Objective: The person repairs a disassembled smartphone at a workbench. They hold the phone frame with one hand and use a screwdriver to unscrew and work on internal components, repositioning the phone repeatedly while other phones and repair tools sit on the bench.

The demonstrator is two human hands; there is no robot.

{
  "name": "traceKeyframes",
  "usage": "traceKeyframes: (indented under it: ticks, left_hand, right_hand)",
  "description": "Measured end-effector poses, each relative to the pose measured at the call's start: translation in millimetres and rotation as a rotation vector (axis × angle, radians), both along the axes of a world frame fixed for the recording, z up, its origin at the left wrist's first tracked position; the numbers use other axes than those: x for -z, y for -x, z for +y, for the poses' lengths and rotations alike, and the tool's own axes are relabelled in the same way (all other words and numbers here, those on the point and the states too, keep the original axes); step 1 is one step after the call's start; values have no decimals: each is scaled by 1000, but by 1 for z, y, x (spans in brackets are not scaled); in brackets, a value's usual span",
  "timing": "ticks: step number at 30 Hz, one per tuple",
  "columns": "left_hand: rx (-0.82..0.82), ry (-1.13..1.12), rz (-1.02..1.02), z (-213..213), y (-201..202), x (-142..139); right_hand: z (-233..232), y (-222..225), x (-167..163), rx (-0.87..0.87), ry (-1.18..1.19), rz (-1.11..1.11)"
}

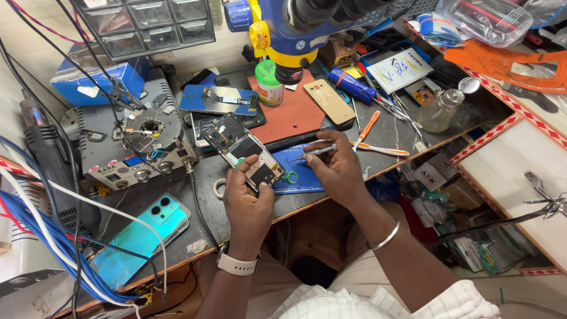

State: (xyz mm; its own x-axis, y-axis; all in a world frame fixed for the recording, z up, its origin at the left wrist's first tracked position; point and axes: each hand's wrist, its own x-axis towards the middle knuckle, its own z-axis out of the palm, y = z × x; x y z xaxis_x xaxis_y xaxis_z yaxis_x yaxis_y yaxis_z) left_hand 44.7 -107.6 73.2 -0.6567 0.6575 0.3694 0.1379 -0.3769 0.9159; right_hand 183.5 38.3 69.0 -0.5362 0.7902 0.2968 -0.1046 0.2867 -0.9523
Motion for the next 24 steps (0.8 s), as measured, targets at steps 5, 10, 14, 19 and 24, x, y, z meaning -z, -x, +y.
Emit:
traceKeyframes:
  ticks: [5, 10, 14, 19, 24]
  left_hand:
    - [-5, 17, 1, 0, 0, -2]
    - [-2, 58, -5, -1, -1, -4]
    - [9, 40, -15, -1, -2, -5]
    - [19, 33, -28, -2, -2, -6]
    - [-13, 55, 18, -3, -2, -6]
  right_hand:
    - [-1, -4, -1, -1, 18, 63]
    - [-4, 0, -3, 23, -14, -9]
    - [-8, 1, -5, 55, -106, -102]
    - [-8, -2, -3, 24, -68, -44]
    - [-4, -4, 4, -10, -47, 21]
